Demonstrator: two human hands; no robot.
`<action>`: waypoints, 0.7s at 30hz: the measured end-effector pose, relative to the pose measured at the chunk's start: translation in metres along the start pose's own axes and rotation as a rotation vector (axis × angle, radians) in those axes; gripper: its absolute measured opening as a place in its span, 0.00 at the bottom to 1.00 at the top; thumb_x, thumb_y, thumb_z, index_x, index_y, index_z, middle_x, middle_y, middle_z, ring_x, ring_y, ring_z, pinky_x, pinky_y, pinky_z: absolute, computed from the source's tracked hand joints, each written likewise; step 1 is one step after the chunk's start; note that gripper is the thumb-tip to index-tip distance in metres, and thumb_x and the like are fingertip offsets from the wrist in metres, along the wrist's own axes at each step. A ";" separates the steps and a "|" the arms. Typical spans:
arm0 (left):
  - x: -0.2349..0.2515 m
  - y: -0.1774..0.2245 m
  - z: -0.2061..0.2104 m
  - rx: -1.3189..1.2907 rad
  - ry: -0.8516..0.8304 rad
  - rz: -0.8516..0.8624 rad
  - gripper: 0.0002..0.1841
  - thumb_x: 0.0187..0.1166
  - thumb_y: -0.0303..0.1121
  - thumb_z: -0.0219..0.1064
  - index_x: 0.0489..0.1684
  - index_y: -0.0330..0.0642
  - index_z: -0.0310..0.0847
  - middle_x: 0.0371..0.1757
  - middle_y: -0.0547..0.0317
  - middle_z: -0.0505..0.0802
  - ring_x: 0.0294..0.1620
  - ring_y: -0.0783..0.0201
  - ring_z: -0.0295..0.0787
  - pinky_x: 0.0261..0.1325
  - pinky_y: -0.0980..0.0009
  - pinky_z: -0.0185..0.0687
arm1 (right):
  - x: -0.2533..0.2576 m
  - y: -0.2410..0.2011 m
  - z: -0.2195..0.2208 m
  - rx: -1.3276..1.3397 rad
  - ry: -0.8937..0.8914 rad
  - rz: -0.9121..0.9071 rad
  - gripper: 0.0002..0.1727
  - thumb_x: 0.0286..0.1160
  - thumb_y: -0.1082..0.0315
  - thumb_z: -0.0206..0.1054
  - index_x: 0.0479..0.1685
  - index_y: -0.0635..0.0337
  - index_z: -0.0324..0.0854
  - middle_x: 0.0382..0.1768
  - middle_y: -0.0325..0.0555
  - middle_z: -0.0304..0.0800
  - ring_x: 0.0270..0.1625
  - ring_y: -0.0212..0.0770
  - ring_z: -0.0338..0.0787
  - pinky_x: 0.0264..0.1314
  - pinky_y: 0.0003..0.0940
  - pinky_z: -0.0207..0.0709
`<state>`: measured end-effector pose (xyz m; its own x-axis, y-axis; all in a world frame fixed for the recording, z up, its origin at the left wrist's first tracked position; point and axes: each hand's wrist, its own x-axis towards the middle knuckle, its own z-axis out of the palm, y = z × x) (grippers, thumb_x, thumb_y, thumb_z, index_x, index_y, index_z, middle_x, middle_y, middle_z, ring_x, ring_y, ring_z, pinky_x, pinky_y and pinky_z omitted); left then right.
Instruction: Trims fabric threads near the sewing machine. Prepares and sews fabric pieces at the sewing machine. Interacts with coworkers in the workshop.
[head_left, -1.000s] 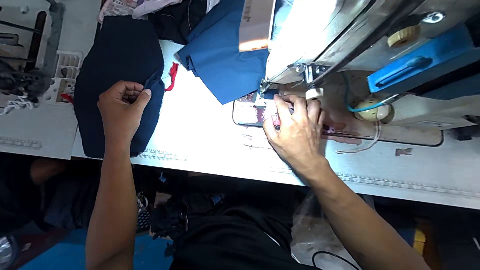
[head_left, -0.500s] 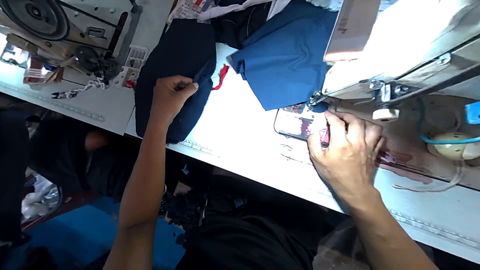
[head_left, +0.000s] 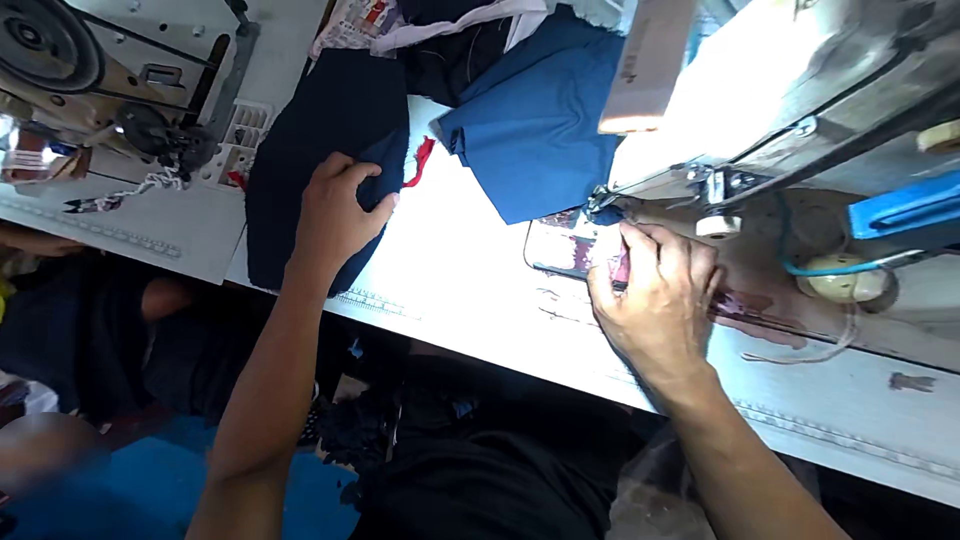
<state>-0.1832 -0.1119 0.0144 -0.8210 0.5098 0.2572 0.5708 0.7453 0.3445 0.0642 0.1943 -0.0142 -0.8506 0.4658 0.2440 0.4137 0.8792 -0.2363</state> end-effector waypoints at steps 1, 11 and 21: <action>0.000 0.001 0.001 0.011 0.008 -0.002 0.24 0.80 0.53 0.67 0.61 0.45 0.90 0.59 0.46 0.90 0.63 0.50 0.87 0.68 0.50 0.81 | 0.000 0.000 0.000 -0.006 0.002 -0.001 0.32 0.82 0.45 0.55 0.80 0.50 0.77 0.76 0.55 0.79 0.79 0.66 0.72 0.73 0.69 0.65; 0.001 -0.011 -0.001 -0.192 0.117 -0.158 0.20 0.83 0.49 0.67 0.48 0.39 0.92 0.51 0.48 0.93 0.46 0.62 0.90 0.53 0.62 0.85 | 0.001 0.000 0.001 -0.005 0.009 -0.026 0.31 0.82 0.45 0.56 0.80 0.50 0.78 0.73 0.54 0.80 0.75 0.62 0.76 0.71 0.63 0.69; 0.008 -0.026 -0.016 -0.566 0.073 -0.203 0.14 0.84 0.46 0.69 0.42 0.45 0.93 0.35 0.68 0.93 0.35 0.79 0.86 0.44 0.76 0.81 | -0.001 -0.003 0.002 0.008 0.027 -0.013 0.31 0.82 0.45 0.55 0.79 0.50 0.78 0.74 0.57 0.81 0.77 0.67 0.74 0.73 0.69 0.65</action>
<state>-0.2049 -0.1343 0.0222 -0.9226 0.3357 0.1902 0.3390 0.4699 0.8150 0.0633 0.1911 -0.0156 -0.8467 0.4568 0.2727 0.3998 0.8845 -0.2405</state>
